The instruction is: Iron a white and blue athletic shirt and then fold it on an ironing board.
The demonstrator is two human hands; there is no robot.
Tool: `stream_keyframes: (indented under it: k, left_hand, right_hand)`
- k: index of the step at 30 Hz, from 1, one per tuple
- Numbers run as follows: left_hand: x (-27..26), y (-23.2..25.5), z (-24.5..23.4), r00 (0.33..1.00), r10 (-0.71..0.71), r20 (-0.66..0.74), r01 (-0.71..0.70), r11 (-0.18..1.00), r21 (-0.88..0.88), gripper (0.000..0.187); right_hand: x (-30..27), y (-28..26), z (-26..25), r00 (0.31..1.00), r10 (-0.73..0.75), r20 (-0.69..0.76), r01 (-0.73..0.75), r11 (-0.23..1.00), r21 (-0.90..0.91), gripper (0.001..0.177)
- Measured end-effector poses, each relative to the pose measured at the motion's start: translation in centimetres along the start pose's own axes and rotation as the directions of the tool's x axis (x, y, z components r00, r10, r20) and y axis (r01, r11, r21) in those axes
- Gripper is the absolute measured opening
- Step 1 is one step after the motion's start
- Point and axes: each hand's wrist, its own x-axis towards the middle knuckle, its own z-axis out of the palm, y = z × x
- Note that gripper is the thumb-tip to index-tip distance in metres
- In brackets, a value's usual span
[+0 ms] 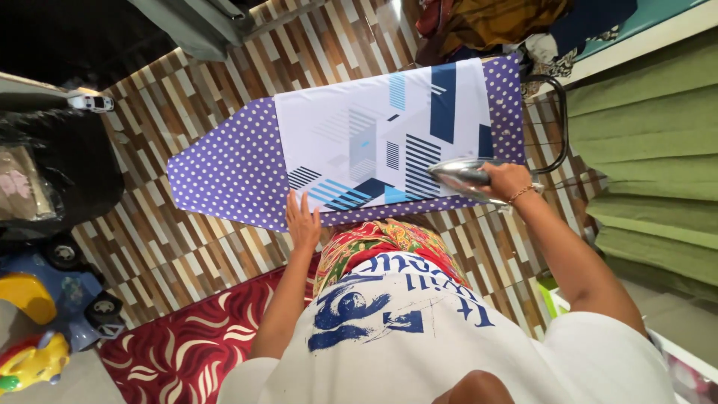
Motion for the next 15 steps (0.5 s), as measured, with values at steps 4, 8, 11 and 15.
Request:
stream_keyframes:
  k: [4, 8, 11, 15]
  left_hand:
    - [0.0, 0.1, 0.2, 0.994, -0.093, -0.058, 0.09, 0.995, -0.052, 0.055]
    - [0.5, 0.2, -0.1, 0.952, -0.295, -0.084, 0.267, 0.932, -0.247, 0.058]
    - [1.0, -0.6, 0.3, 0.88, -0.473, -0.033, 0.424, 0.815, -0.394, 0.054]
    - [0.7, -2.5, 1.9, 0.877, -0.474, -0.08, 0.355, 0.75, -0.558, 0.026]
  right_hand:
    - [1.5, 3.9, 1.0, 0.99, 0.12, -0.079, -0.117, 0.992, 0.039, 0.049]
    - [1.9, 1.1, 0.1, 0.995, -0.078, 0.054, 0.077, 0.997, 0.017, 0.048]
    - [1.8, -3.6, -2.2, 0.967, -0.216, 0.133, 0.226, 0.972, -0.064, 0.052]
    - [5.0, -6.1, -0.1, 0.988, -0.147, 0.04, 0.146, 0.989, 0.024, 0.047]
